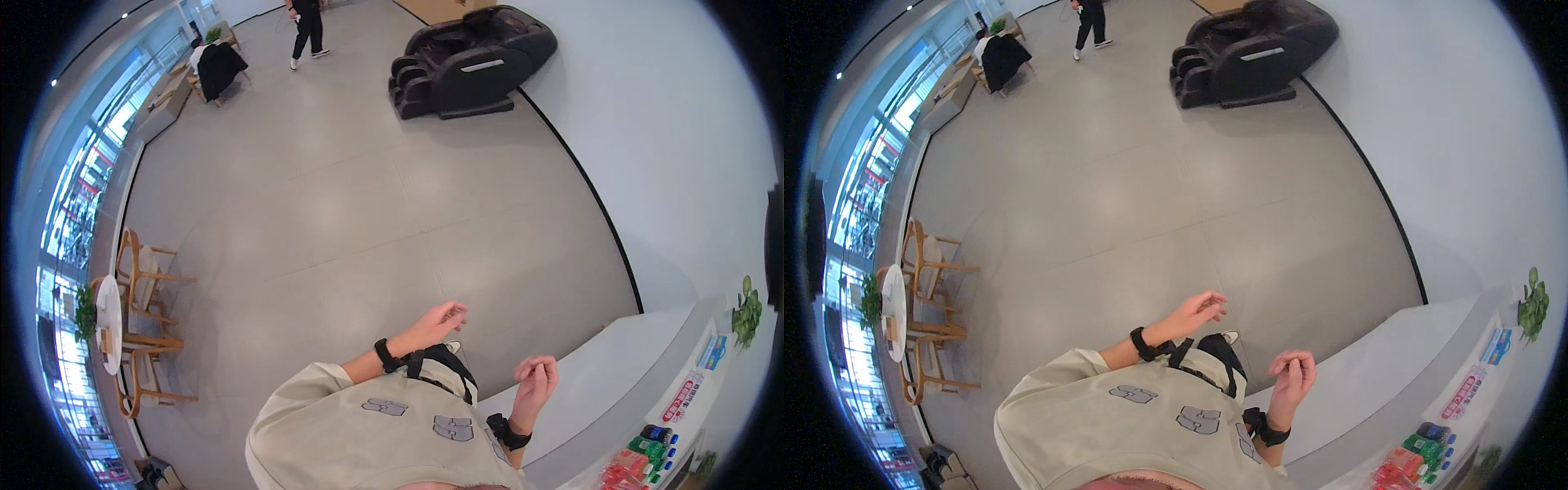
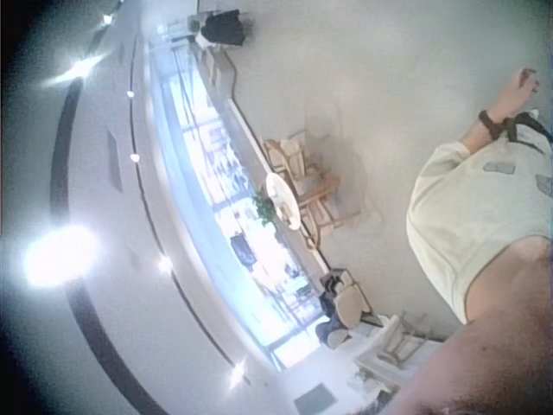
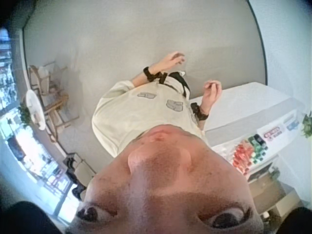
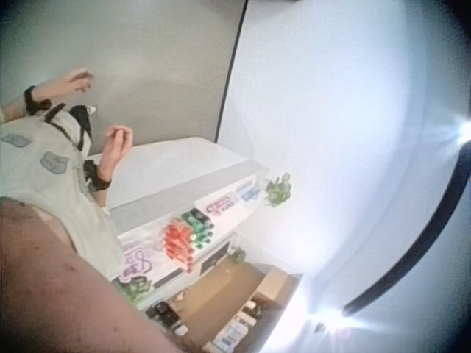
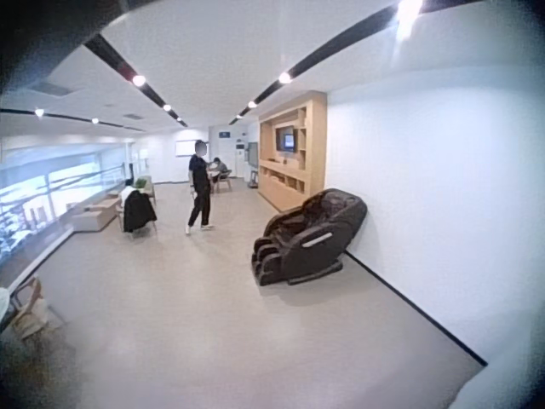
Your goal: The person arranges beverage bottles on a counter, then picks up a broom and sweeps the floor in a commercial waiting area. They briefly unplug a power cord from a wall outlet to sweep underneath it, then continue sweeping around furniture.
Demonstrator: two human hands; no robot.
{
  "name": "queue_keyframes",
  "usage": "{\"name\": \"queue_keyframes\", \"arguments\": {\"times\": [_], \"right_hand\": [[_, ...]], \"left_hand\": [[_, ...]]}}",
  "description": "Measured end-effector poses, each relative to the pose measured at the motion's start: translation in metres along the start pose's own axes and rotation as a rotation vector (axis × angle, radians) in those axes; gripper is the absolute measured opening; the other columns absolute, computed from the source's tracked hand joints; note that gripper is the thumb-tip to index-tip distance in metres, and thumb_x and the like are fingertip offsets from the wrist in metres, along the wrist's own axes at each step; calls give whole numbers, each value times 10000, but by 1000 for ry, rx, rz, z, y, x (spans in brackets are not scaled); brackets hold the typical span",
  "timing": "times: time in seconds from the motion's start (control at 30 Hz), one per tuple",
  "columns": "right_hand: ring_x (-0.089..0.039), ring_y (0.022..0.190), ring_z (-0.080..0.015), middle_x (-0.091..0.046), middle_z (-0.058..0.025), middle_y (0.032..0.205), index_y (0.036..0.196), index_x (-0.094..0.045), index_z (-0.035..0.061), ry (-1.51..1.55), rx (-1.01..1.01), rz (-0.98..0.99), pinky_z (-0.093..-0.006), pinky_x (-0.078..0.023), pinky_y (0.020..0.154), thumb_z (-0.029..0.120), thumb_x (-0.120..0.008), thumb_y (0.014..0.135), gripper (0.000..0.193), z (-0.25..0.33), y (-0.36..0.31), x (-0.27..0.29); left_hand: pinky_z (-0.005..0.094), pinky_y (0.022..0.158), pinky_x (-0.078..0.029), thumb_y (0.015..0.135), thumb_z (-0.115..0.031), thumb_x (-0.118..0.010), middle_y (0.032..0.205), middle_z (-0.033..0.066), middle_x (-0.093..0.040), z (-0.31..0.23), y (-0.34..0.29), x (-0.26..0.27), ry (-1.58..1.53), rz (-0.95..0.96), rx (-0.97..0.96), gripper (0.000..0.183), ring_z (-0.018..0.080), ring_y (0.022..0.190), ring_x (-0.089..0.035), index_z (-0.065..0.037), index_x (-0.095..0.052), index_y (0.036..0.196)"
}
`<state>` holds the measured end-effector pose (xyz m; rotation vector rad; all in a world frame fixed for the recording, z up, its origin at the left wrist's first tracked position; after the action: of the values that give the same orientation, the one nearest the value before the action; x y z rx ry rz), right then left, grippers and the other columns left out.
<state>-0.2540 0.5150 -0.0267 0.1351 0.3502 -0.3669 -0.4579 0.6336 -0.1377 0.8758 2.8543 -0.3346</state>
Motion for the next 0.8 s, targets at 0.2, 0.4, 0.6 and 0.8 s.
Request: {"name": "queue_keyframes", "arguments": {"times": [0.2,0.4,0.6,0.8], "right_hand": [[-483,630,-125,-501,-52,711,889,-496,17,4,-29,-52,-266,-416,589,71,-475,911,62,20,59,63],[-485,613,-119,-508,-44,709,920,-454,45,11,-6,-87,-251,-417,559,54,-502,906,51,21,104,105],[-483,597,-110,-496,-31,692,916,-417,71,-7,11,-113,-244,-420,532,53,-519,907,103,12,147,127],[-482,598,-110,-475,-27,679,912,-407,68,-63,27,-202,-250,-428,546,34,-513,905,112,17,204,136]], "left_hand": [[307,844,-469,981,-183,-454,1061,107,-603,-33,77,-56,3,41,3,290,158,934,-597,-6,-491,1207],[304,843,-468,983,-189,-452,1062,108,-605,-37,126,-87,-12,94,30,291,162,939,-600,-3,-495,1203],[302,822,-476,990,-209,-441,1058,102,-617,-48,178,-96,28,119,98,299,161,925,-608,-12,-504,1205],[294,801,-480,991,-221,-438,1062,87,-622,-35,256,-88,-26,181,142,303,150,923,-610,-23,-509,1209]]}}
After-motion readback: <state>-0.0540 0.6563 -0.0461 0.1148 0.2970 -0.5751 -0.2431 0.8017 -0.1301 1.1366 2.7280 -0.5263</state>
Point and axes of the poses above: each hand's wrist, its own y-axis towards the middle knuckle, its own x-axis out of the back of the hand, z = x × y, the point moved 3 cm from there along y, towards the middle knuckle
